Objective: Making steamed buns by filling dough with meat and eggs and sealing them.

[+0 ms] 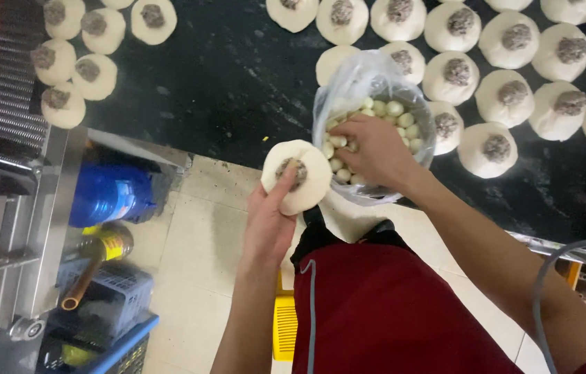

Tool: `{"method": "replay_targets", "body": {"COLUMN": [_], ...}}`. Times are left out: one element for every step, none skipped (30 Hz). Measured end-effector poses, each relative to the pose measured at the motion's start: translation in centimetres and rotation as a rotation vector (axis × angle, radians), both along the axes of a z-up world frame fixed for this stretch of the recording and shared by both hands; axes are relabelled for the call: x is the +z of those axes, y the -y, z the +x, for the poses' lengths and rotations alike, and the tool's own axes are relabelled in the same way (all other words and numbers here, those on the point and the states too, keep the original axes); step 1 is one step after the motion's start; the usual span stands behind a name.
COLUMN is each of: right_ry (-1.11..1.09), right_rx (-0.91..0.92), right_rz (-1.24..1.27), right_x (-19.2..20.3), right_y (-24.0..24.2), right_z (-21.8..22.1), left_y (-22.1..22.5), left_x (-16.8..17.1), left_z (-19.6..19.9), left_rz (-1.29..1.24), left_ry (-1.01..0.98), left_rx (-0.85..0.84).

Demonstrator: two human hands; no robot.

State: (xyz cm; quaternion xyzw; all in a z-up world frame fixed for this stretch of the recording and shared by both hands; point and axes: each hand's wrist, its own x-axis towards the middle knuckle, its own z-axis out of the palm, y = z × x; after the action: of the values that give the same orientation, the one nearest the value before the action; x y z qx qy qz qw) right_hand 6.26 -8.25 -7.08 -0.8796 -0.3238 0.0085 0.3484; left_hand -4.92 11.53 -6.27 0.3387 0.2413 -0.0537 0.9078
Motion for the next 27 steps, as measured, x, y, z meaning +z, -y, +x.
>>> {"method": "replay_targets", "body": {"right_ry": [0.0, -0.091, -0.183, -0.182, -0.166, -0.15, -0.148, -0.178, -0.207, -0.207, -0.146, -0.085, -0.084, -0.008, 0.067, 0.069, 0.085, 0.101, 0.103, 0.074, 0.045, 0.048, 0.031, 0.014, 0.017, 0.039, 0.061], "right_rx": [0.007, -0.051, -0.109, -0.111, -0.129, -0.15, -0.154, -0.208, -0.262, -0.268, -0.26, -0.256, -0.266, -0.198, -0.13, -0.138, -0.139, -0.137, -0.141, -0.124, -0.106, -0.109, -0.115, -0.121, -0.123, -0.072, -0.022], "right_rz": [-0.001, -0.018, -0.034, -0.037, -0.008, 0.023, 0.021, 0.103, 0.185, 0.185, 0.172, 0.158, 0.157, 0.156, 0.154, 0.153, 0.15, 0.147, 0.146, 0.138, 0.13, 0.132, 0.121, 0.111, 0.112, 0.11, 0.108], "right_x": [0.1, 0.2, 0.4, 0.5, 0.7, 0.9, 2.5, 4.0, 5.6, 6.5, 7.4, 8.3, 8.3, 8.3, 8.3, 8.6, 8.9, 9.3, 9.6, 9.8, 10.1, 10.2, 10.4, 10.5, 10.2, 10.0, 9.8], "right_y": [-0.3, -0.4, -0.4, -0.1, 0.3, 0.8, 1.3, 1.9, 2.5, 2.8, 3.2, 3.7, 4.0, 4.3, 4.6, 4.8, 5.1, 5.3, 5.9, 6.4, 6.9, 7.7, 8.5, 9.3, 9.5, 9.8, 10.2], "right_z": [0.0, 0.0, 0.0, -0.1, -0.1, -0.2, -0.7, -1.2, -1.8, -2.3, -2.8, -3.3, -3.5, -3.7, -3.8, -3.9, -4.0, -4.1, -4.1, -4.1, -4.1, -4.3, -4.4, -4.5, -4.5, -4.7, -4.9], "left_y": [0.3, 0.6, 1.1, 1.7, 2.4, 3.1, 3.6, 4.0, 4.5, 5.0, 5.5, 6.2, 6.8, 7.4, 8.0, 8.3, 8.7, 9.0, 9.4, 9.7, 10.0, 10.0, 10.0, 9.9, 10.0, 10.2, 10.5], "left_x": [-0.5, -1.0, -1.5, -1.3, -1.1, -1.0, -0.3, 0.4, 1.1, 1.1, 1.1, 1.1, 1.2, 1.3, 1.5, 1.6, 1.6, 1.7, 1.8, 1.8, 1.9, 2.5, 3.2, 3.8, 4.0, 4.1, 4.2], "left_z": [0.2, 0.4, 0.6, 0.9, 1.3, 1.6, 2.1, 2.5, 2.9, 3.0, 3.2, 3.4, 3.2, 3.2, 3.2, 3.2, 3.3, 3.3, 3.4, 3.5, 3.7, 4.0, 4.3, 4.6, 4.8, 5.0, 5.1], "left_rz": [-0.001, 0.026, 0.053, 0.05, 0.075, 0.1, 0.097, 0.053, 0.009, 0.008, -0.048, -0.105, -0.108, -0.067, -0.026, -0.028, 0.015, 0.058, 0.056, 0.067, 0.078, 0.079, 0.055, 0.031, 0.032, -0.017, -0.066], "left_ry": [0.0, 0.016, 0.03, 0.032, 0.04, 0.048, 0.05, 0.046, 0.042, 0.042, 0.067, 0.091, 0.091, 0.141, 0.192, 0.193, 0.222, 0.251, 0.253, 0.267, 0.281, 0.283, 0.271, 0.259, 0.263, 0.232, 0.202], "left_rx": [0.007, 0.007, 0.007, 0.006, 0.017, 0.026, 0.022, 0.027, 0.033, 0.027, 0.01, -0.012, -0.022, -0.046, -0.07, -0.078, -0.087, -0.092, -0.097, -0.072, -0.047, -0.05, -0.03, -0.01, -0.012, -0.018, -0.023]}}
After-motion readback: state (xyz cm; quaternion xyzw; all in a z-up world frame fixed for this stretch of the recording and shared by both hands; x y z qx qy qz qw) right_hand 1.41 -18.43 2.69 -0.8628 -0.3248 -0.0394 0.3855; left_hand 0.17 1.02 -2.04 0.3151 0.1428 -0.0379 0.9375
